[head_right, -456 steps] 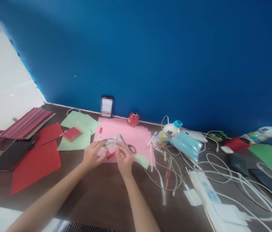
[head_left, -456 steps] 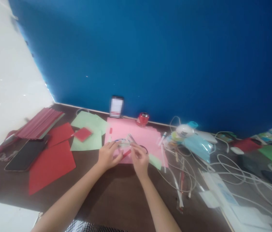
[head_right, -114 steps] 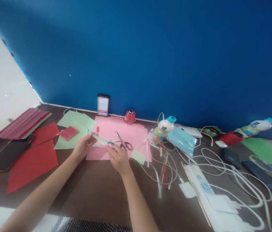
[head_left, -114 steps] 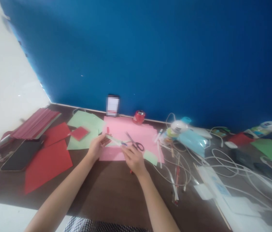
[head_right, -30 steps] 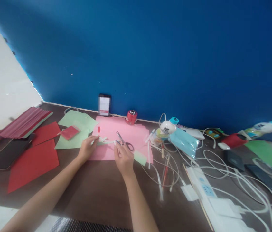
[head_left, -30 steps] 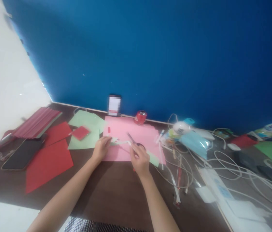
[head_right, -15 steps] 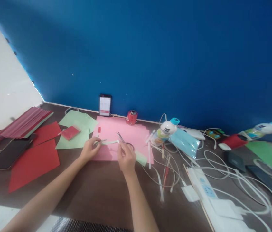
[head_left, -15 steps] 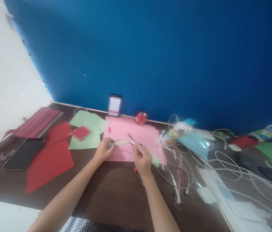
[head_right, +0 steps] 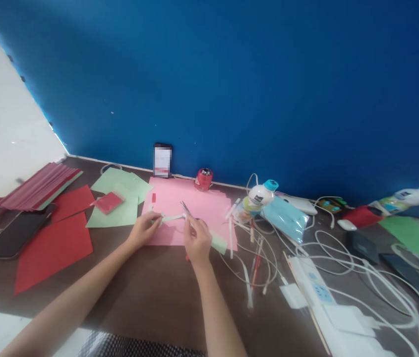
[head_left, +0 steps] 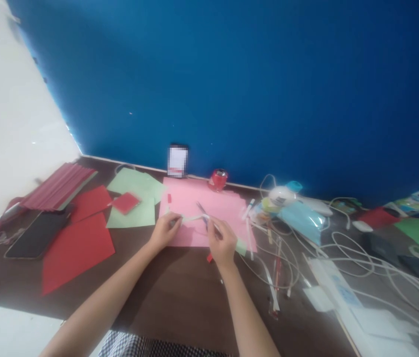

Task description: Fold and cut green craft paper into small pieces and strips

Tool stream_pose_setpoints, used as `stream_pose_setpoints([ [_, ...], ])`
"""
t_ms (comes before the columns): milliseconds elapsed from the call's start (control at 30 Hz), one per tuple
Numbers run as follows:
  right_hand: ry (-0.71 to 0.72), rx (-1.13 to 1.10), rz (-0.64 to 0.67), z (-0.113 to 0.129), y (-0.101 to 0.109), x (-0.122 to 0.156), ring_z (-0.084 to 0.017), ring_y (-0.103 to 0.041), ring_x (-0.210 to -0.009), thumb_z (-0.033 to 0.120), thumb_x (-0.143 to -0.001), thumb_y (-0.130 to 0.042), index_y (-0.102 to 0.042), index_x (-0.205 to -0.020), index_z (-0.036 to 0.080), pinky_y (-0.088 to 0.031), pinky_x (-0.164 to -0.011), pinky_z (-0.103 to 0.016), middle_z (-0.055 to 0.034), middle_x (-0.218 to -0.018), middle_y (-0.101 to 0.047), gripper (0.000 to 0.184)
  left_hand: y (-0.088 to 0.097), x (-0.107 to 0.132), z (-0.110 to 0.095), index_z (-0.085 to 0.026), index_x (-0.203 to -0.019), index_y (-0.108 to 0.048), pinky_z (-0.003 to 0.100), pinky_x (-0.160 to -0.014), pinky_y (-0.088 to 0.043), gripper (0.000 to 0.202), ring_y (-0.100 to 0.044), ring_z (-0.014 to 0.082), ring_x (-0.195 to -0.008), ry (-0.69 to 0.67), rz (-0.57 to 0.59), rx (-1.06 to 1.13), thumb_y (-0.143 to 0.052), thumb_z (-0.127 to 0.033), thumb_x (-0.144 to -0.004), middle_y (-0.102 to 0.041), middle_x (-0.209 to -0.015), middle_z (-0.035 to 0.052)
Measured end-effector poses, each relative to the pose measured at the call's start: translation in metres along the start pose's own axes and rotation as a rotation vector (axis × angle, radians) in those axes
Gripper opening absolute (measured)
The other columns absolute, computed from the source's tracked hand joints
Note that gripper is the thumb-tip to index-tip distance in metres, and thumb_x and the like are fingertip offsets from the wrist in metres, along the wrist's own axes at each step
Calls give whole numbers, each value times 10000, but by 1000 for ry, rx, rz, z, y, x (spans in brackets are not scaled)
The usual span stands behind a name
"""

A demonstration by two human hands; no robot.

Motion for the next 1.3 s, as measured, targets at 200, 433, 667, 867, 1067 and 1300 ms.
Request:
stream_pose_setpoints([
  [200, -41, -13, -2, -4, 2, -2, -138, -593, -667, 201, -804, -508, -630, -910, 162, -492, -567, -231, -67, -762, -651, 167, -1, -1, 4, -166, -740, -579, 258, -693, -410, 201, -534, 147, -709, 53, 27, 84, -453, -311, -799, -588, -733, 24],
  [433, -138, 39, -22, -23, 3, -2, -167, -621, -734, 281, -809, -493, -643, -877, 155, -507, -662, -276, -81, -793, -664, 208, -10, 1, -2, -161, -742, -544, 275, -736, -393, 204, -517, 150, -737, 48, 147, 46, -426, -309, -818, -571, -738, 17],
  [667, -178, 64, -33, -31, 6, -2, -172, -621, -744, 285, -807, -491, -645, -884, 160, -500, -699, -293, -82, -807, -663, 213, -11, 2, -9, -161, -731, -545, 264, -706, -398, 197, -508, 146, -723, 35, 203, 20, -441, -307, -812, -569, -747, 16],
  [867, -180, 80, -39, -34, 7, -1, -169, -621, -735, 285, -810, -488, -645, -883, 153, -500, -689, -287, -82, -803, -662, 218, -11, 2, -10, -157, -729, -549, 277, -751, -394, 190, -528, 151, -756, 27, 206, 79, -450, -298, -807, -582, -765, 24],
  [1067, -191, 78, -37, -37, 8, -1, -167, -619, -743, 286, -808, -492, -643, -890, 156, -500, -684, -281, -83, -811, -660, 215, -12, 2, -7, -154, -749, -580, 282, -768, -401, 197, -540, 158, -771, 67, 228, 145, -457, -297, -805, -602, -779, 34],
  [1300, -187, 83, -36, -37, 8, -1, -171, -620, -742, 300, -805, -489, -647, -884, 160, -499, -690, -289, -82, -808, -663, 226, -8, 1, -9, -153, -721, -584, 271, -755, -407, 194, -546, 157, -761, 61, 202, 178, -482, -303, -790, -605, -765, 36],
])
Point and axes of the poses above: each hand's wrist, its own x-axis away from the middle knuckle, its own y-axis out of the back of the hand, z = x × y, the point moved 10 cm from there along -x, towards the middle knuckle
